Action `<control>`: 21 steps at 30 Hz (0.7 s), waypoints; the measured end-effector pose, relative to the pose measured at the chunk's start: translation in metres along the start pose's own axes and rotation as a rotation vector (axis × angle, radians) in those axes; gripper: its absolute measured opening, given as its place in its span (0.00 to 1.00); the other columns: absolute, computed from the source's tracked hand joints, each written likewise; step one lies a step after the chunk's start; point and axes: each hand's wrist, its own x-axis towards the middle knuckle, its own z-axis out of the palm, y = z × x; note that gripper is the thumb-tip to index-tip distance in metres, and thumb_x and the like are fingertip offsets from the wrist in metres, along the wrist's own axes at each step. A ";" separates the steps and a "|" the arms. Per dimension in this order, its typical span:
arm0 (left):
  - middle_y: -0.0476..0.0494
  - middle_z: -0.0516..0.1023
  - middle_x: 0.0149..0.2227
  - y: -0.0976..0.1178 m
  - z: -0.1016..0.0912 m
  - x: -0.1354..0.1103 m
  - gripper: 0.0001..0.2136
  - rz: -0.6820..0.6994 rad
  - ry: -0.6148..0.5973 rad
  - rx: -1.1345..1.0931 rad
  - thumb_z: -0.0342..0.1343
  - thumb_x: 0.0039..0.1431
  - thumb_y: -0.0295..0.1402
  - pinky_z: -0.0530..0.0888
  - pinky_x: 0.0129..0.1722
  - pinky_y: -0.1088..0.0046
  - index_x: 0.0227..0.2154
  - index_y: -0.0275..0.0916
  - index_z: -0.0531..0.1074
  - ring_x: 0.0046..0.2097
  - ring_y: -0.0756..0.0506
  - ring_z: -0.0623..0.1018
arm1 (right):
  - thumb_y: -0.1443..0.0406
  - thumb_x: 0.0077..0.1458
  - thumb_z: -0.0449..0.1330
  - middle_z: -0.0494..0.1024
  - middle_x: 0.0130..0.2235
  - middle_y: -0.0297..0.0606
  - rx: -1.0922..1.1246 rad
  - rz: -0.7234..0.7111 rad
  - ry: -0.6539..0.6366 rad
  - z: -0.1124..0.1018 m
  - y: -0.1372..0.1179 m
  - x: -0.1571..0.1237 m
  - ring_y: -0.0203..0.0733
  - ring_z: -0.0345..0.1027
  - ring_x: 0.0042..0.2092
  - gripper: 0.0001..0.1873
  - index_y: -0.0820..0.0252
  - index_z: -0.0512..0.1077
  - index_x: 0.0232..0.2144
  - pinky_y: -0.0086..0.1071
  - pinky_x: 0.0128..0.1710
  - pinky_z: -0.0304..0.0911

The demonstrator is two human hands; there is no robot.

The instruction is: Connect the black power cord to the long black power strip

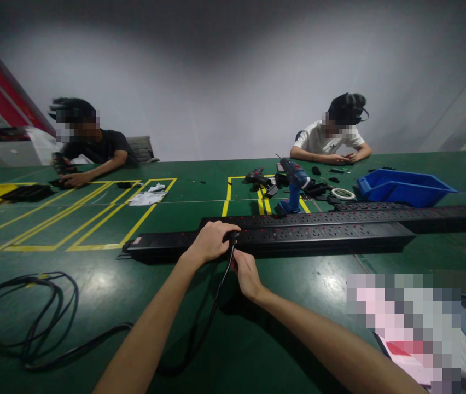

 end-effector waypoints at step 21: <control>0.46 0.80 0.39 -0.010 0.005 -0.002 0.30 -0.088 0.064 -0.239 0.60 0.50 0.31 0.72 0.42 0.68 0.59 0.46 0.67 0.37 0.46 0.77 | 0.53 0.64 0.46 0.58 0.24 0.30 -0.012 -0.024 0.089 0.000 -0.003 0.000 0.35 0.50 0.27 0.22 0.58 0.59 0.21 0.30 0.27 0.48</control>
